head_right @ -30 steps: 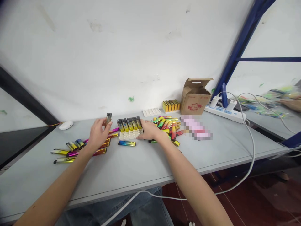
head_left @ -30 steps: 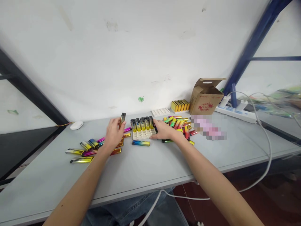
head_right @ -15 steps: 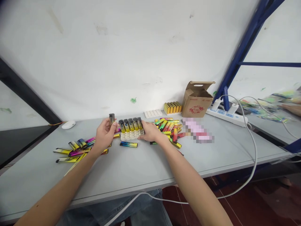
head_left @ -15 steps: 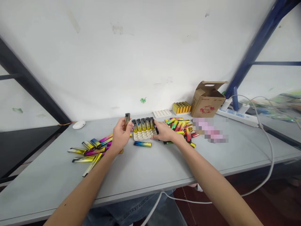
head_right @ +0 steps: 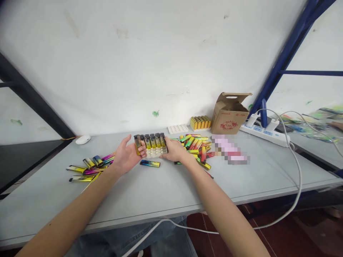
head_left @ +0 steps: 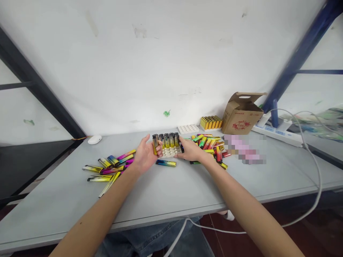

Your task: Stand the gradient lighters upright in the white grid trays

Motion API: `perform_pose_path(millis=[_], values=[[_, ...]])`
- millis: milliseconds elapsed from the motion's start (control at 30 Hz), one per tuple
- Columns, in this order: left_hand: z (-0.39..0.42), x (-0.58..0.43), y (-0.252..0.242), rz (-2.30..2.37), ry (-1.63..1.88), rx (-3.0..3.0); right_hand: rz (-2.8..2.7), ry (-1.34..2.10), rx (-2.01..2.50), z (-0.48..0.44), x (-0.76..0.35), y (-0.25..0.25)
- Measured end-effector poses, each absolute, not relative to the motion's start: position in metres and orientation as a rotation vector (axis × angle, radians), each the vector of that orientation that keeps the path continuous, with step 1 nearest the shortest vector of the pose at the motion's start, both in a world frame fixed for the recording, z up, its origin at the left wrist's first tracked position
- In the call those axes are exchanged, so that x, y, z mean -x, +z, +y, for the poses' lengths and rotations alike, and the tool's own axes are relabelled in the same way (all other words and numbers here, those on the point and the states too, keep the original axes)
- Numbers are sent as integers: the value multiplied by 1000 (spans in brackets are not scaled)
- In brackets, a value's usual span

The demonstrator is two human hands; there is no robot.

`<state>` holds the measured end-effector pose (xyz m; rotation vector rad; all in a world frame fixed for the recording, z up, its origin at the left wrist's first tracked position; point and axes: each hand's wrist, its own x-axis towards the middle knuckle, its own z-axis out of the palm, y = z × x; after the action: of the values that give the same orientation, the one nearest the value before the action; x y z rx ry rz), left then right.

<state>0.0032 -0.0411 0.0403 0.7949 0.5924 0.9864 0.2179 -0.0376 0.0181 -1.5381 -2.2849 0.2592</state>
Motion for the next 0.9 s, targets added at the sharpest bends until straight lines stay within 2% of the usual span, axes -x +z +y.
perform_pose_path(millis=[433,900], values=[[-52,-12,39,531,782,-785,-2264,275,1516,-37,-216,15],[-52,-22,37,708,947,-885,-2280,254,1607,-40,-213,19]])
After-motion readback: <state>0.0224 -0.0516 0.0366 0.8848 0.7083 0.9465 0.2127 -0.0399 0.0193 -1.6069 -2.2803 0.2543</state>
